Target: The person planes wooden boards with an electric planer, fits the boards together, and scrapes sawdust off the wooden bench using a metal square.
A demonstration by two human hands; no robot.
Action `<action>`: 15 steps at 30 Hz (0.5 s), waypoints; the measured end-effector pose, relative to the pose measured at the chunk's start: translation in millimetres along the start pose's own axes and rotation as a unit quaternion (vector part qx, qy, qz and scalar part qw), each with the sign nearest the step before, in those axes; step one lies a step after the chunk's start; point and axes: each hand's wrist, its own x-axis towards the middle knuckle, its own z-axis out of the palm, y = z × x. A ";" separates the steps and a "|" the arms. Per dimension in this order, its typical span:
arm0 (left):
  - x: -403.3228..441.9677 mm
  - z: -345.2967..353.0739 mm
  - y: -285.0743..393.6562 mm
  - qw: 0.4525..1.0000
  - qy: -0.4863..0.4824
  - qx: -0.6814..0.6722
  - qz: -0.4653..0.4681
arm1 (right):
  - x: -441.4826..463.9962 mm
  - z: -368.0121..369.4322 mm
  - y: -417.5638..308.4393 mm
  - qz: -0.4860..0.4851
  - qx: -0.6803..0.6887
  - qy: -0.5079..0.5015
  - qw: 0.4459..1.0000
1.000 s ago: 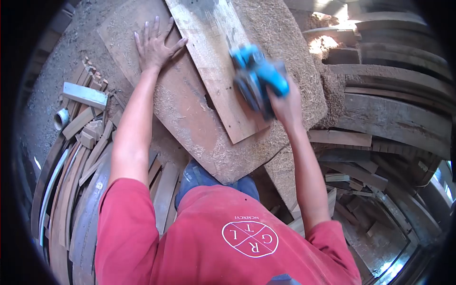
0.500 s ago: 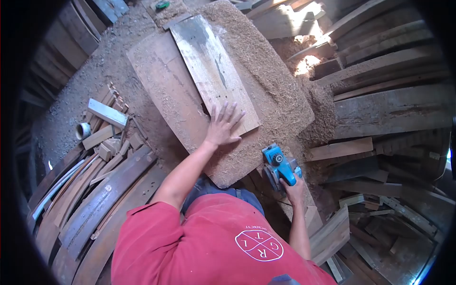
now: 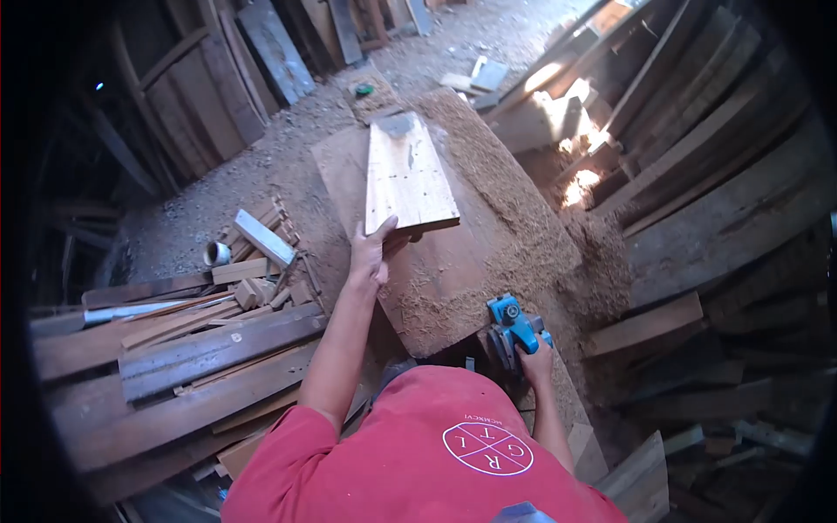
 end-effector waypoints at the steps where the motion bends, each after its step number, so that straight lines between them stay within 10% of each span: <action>1: 1.9 2.2 3.2 0.997 -0.008 -0.078 -0.026 | 1.0 0.5 2.5 -0.018 0.002 0.002 1.000; 15: 80.0 73.1 53.1 0.946 0.024 -0.323 0.007 | 5.1 6.4 19.9 -0.080 0.008 0.009 0.997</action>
